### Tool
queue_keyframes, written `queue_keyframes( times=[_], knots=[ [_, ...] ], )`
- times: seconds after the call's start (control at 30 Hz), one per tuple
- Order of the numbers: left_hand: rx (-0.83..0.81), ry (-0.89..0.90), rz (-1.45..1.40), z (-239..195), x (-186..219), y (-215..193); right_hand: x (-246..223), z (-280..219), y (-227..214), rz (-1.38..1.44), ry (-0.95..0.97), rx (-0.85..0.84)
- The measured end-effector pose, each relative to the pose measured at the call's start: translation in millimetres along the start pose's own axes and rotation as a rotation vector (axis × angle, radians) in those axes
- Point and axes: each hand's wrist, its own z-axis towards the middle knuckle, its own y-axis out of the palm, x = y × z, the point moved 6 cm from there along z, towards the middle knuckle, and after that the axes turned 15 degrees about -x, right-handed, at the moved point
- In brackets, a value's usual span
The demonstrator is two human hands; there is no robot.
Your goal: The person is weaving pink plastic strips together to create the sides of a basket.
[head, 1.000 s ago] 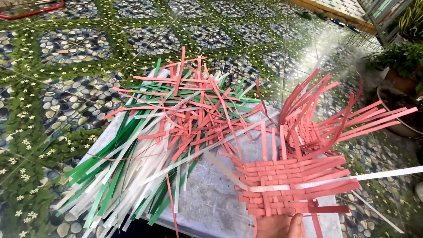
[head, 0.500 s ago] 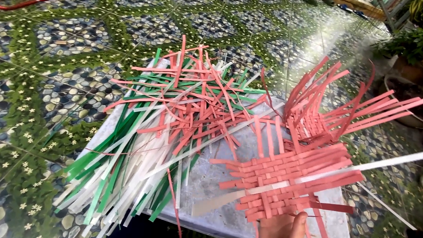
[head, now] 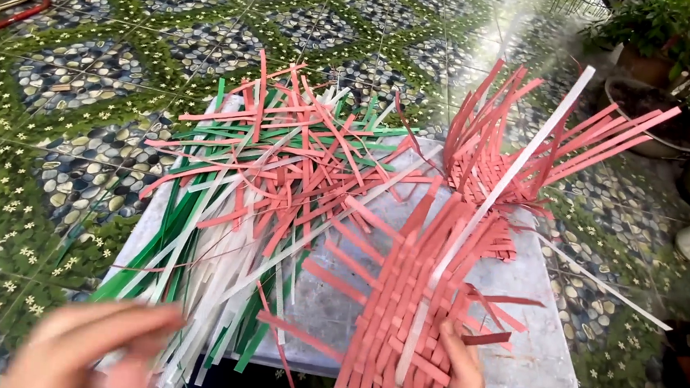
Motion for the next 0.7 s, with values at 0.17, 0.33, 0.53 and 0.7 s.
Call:
queue_keyframes(
  times=[0.17,0.33,0.53,0.7],
  knots=[
    [0.404,-0.050,-0.118,73,94,8,14,38,-39,-0.237,0.013,0.092],
    [-0.014,-0.483,-0.434,106,50,31,7,22,-25,-0.367,0.146,0.109],
    [-0.484,-0.595,-0.608,115,39,58,33,88,-99,-0.717,0.000,0.029],
    [-0.530,-0.542,-0.863,113,24,73,39,93,-131,-0.561,0.106,0.144]
  ],
)
